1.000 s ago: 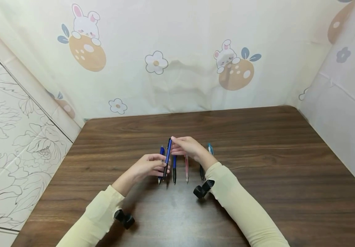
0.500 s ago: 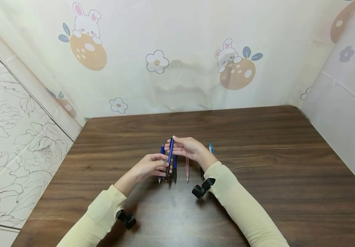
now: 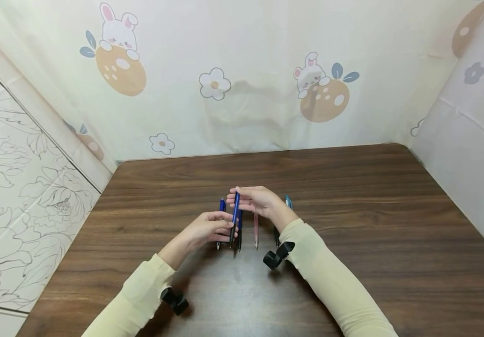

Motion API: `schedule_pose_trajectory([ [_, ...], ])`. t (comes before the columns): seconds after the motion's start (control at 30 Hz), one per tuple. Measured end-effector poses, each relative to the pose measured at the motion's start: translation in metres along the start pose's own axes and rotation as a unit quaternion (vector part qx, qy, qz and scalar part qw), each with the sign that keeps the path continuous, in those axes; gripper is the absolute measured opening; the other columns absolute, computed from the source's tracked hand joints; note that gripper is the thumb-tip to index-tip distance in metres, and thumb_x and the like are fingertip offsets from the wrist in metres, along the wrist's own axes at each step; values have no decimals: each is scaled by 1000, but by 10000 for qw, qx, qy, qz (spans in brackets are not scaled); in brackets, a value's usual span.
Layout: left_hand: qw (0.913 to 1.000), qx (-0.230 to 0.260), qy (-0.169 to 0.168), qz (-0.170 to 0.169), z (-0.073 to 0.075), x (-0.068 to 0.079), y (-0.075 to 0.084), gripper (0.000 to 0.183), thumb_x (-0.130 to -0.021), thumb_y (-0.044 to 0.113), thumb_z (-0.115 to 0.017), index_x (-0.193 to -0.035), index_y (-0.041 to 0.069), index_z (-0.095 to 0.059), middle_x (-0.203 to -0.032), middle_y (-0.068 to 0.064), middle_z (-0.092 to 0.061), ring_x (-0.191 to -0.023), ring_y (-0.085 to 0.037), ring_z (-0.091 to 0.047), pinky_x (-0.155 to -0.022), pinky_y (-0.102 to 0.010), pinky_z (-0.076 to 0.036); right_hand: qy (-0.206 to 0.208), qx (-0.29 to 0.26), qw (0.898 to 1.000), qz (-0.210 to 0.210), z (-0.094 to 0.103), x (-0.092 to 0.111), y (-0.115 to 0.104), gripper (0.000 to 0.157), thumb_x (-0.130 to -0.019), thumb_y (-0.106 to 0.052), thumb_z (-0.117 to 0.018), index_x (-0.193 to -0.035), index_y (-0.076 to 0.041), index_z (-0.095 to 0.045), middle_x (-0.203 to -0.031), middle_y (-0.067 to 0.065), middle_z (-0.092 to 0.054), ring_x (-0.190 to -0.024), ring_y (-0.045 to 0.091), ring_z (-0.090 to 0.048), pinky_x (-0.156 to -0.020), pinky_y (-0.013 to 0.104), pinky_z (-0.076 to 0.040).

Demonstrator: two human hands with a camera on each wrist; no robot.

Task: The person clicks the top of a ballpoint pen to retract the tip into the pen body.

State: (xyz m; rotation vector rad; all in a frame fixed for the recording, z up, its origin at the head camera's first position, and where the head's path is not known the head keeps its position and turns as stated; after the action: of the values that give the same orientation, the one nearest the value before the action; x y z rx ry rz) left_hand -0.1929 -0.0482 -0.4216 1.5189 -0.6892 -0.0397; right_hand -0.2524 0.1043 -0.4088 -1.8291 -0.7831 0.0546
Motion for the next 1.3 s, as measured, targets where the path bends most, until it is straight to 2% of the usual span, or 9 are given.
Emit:
schedule_pose_trajectory([
  [0.27, 9989, 455, -26, 139, -1, -2, -3, 29, -96, 8, -54, -120, -9, -56, -90, -4, -73, -85, -13, -70, -93, -36, -57, 75, -68, 9999, 53, 3, -1, -2, 52, -104, -14, -39, -146, 12, -23, -98, 4, -71, -89, 12, -71, -83, 22, -59],
  [0.43, 9970, 726, -189, 211, -5, -4, -6, 31, -98, 7, -51, -122, -12, -54, -108, -18, -71, -98, -22, -70, -100, -41, -53, 75, -114, 9999, 71, 4, -1, -3, 52, -104, -13, -38, -146, 13, -22, -101, 6, -70, -90, 12, -70, -84, 22, -58],
  [0.5, 9963, 795, -213, 226, -6, -5, -6, 31, -98, 7, -50, -122, -13, -54, -110, -19, -70, -102, -25, -69, -101, -42, -52, 62, -92, 9999, 74, 4, 0, -4, 52, -104, -13, -37, -146, 13, -22, -100, 6, -70, -90, 12, -70, -84, 22, -58],
  [0.67, 9952, 892, -289, 298, -8, -8, -7, 31, -98, 6, -50, -124, -12, -54, -101, -9, -72, -97, -20, -70, -101, -41, -52, 56, -71, 9999, 90, 2, 0, -6, 51, -105, -12, -35, -146, 13, -20, -94, 3, -71, -89, 12, -70, -83, 21, -58],
  [0.87, 9946, 879, -333, 445, -12, -10, -7, 32, -98, 8, -53, -125, -10, -56, -109, -13, -72, -93, -16, -70, -99, -37, -54, -2, -23, 9999, 103, 2, -1, -8, 53, -104, -14, -36, -146, 13, -19, -97, 3, -71, -91, 12, -70, -85, 22, -58],
  [1.13, 9934, 1052, -175, 422, -13, -10, -8, 30, -96, 6, -55, -122, -9, -59, -98, -8, -73, -90, -15, -71, -94, -34, -56, -8, 16, 10000, 67, 2, -2, -7, 53, -104, -14, -38, -146, 13, -21, -100, 5, -71, -92, 13, -70, -85, 23, -59],
  [1.3, 9929, 1103, -212, 387, -14, -9, -9, 30, -97, 5, -53, -123, -10, -57, -97, -7, -72, -90, -15, -71, -94, -34, -56, -25, 5, 10000, -52, 3, -2, -5, 54, -104, -18, -39, -146, 11, -22, -106, 7, -70, -94, 13, -70, -85, 24, -59],
])
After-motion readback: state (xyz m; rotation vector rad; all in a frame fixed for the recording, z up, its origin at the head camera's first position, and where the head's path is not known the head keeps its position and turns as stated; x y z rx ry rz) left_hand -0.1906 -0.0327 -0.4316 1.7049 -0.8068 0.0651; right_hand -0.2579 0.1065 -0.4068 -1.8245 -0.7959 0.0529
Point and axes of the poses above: each hand's wrist, its own x-axis away from the middle knuckle, its own z-axis out of the back of the hand, y = z × x, the point moved 4 cm from there along -x, towards the middle knuckle
